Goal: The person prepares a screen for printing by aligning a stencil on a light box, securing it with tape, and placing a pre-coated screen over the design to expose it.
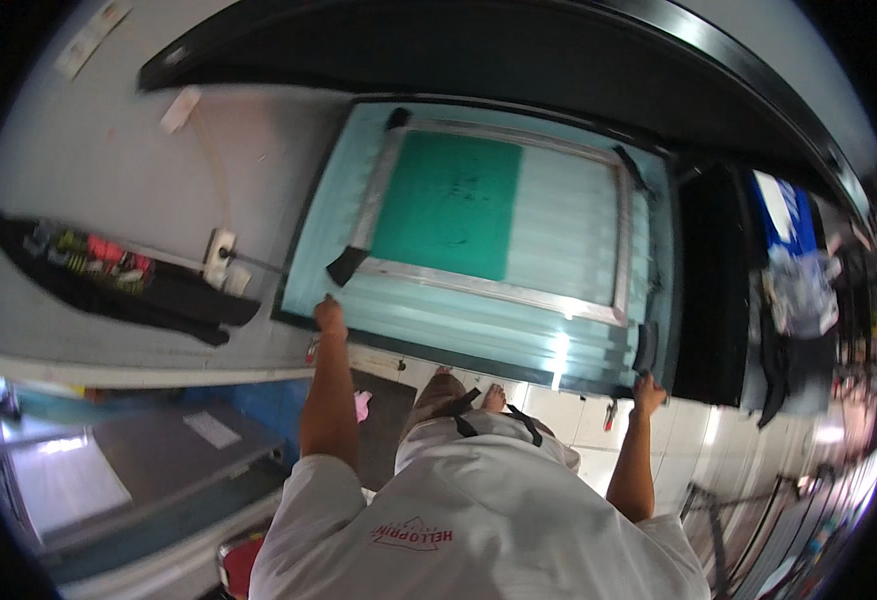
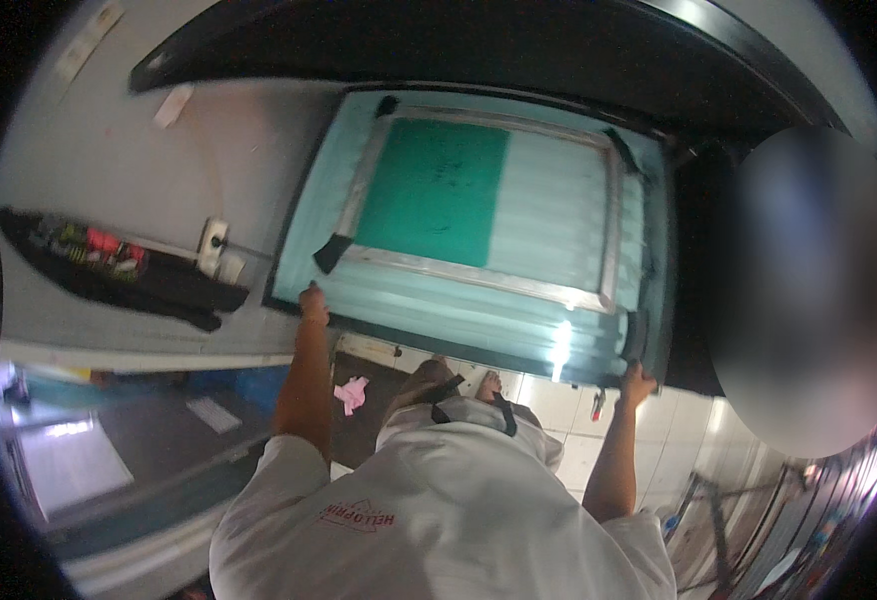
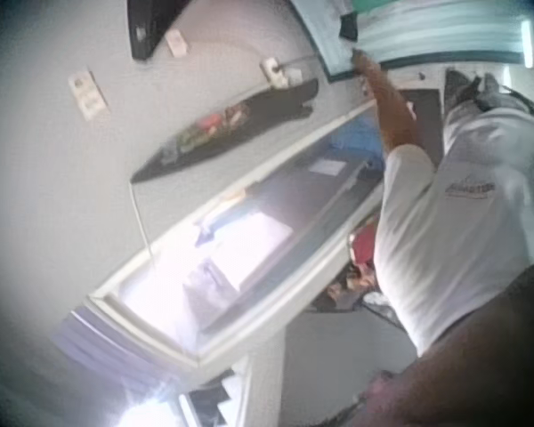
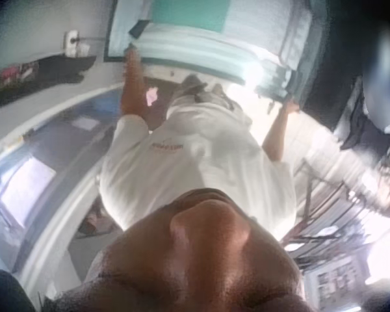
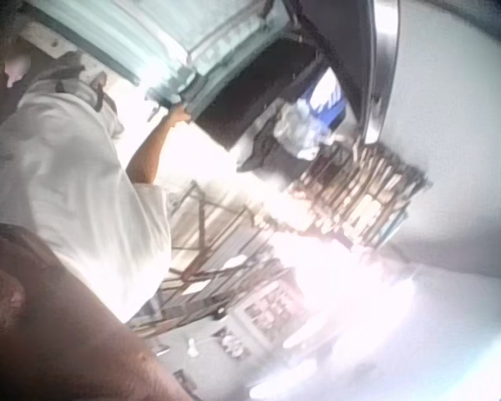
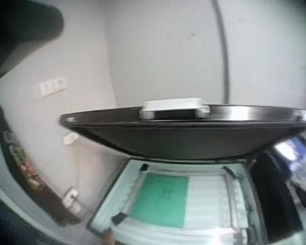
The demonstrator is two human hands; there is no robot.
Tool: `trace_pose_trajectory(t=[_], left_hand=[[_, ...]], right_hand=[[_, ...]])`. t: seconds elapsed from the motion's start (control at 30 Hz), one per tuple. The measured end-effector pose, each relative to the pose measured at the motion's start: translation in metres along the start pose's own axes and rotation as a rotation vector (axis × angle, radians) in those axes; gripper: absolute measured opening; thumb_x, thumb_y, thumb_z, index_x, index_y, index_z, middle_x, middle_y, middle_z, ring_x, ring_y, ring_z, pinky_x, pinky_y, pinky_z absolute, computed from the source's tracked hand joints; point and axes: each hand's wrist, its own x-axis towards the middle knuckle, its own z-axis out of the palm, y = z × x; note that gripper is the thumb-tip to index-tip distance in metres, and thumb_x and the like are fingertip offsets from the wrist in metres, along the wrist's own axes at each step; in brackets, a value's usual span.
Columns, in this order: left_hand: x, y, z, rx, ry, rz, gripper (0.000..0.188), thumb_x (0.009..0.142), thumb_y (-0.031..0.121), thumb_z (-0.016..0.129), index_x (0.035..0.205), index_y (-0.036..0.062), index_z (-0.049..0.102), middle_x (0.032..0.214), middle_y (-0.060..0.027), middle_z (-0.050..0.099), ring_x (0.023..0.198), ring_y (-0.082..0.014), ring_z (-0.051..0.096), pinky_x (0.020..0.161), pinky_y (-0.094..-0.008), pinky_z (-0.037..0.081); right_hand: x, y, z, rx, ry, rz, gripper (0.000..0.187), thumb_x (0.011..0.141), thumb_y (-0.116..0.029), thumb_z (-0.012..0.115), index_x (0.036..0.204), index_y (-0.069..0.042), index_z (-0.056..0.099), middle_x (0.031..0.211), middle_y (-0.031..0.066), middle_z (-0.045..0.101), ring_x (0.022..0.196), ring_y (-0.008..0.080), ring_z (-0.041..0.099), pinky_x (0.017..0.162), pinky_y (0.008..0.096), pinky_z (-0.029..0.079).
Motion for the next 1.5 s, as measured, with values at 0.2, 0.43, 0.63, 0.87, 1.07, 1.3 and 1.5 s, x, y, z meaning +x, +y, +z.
trace_pose_trajectory(t=[0.2,0.43,0.63,0.87,1.07,1.3,1.5], left_hand=[[0.033,0.013,-0.020,-1.174,-0.023,-0.608,0.061,0.095,0.050,0.049,0.112,-0.0067,0.062,0.112,-0.0231,0.063,0.105,-0.0351,0.059,0.090,-0.0439,0.046],[0.036,-0.037,0.011,-1.057,0.454,-0.510,0.032,0.085,0.023,0.060,0.089,-0.0073,0.068,0.095,-0.0243,0.067,0.087,-0.0403,0.064,0.075,-0.0506,0.050],[0.044,0.024,-0.058,-0.582,0.873,-0.577,0.029,0.084,0.016,0.061,0.103,-0.0050,0.061,0.099,-0.0235,0.063,0.096,-0.0407,0.059,0.085,-0.0480,0.046],[0.285,0.143,-0.163,-1.483,-0.062,0.210,0.042,0.097,0.032,0.047,0.130,0.0069,0.052,0.142,-0.0129,0.045,0.129,-0.0281,0.043,0.106,-0.0395,0.033],[0.331,0.216,-0.212,-1.564,-0.470,0.081,0.048,0.103,0.040,0.029,0.143,0.0172,0.042,0.152,-0.0061,0.032,0.135,-0.0244,0.037,0.113,-0.0510,0.020],[0.358,0.214,-0.196,-2.199,-0.412,-0.249,0.049,0.103,0.042,0.028,0.144,0.0179,0.041,0.150,-0.0071,0.033,0.135,-0.0253,0.036,0.112,-0.0468,0.022],[0.326,0.171,-0.186,-2.143,-0.185,-0.317,0.060,0.099,0.049,0.034,0.151,0.0201,0.025,0.154,-0.0063,0.025,0.140,-0.0247,0.024,0.109,-0.0437,0.021]], right_hand=[[-0.007,-0.017,0.017,-0.002,0.095,0.077,0.022,0.090,-0.019,0.057,0.084,-0.001,0.046,0.072,0.0080,0.057,0.050,0.0149,0.052,0.043,0.0320,0.043],[0.008,0.011,0.024,0.015,0.178,-0.152,0.027,0.090,-0.026,0.059,0.074,-0.006,0.053,0.066,0.0025,0.055,0.052,0.0121,0.053,0.043,0.0268,0.042],[-0.038,-0.011,-0.002,-0.547,0.382,0.229,0.056,0.086,-0.031,0.065,0.118,0.009,0.043,0.108,0.0241,0.060,0.099,0.0377,0.060,0.084,0.0464,0.048],[-0.035,-0.058,-0.042,-0.521,0.445,-0.009,0.054,0.087,-0.030,0.065,0.120,0.005,0.041,0.101,0.0260,0.059,0.089,0.0376,0.061,0.079,0.0456,0.047],[-0.092,-0.098,-0.068,-0.452,0.428,0.026,0.050,0.087,-0.022,0.064,0.124,0.001,0.039,0.077,0.0106,0.055,0.063,0.0185,0.053,0.058,0.0344,0.045],[-0.108,-0.097,-0.052,-0.334,0.330,0.083,0.045,0.086,-0.021,0.063,0.122,-0.010,0.039,0.084,0.0060,0.058,0.064,0.0132,0.054,0.051,0.0274,0.042],[-0.042,-0.081,0.007,-0.292,0.234,-0.108,0.034,0.086,-0.019,0.061,0.113,-0.008,0.045,0.082,0.0033,0.054,0.064,0.0112,0.053,0.050,0.0253,0.042]])
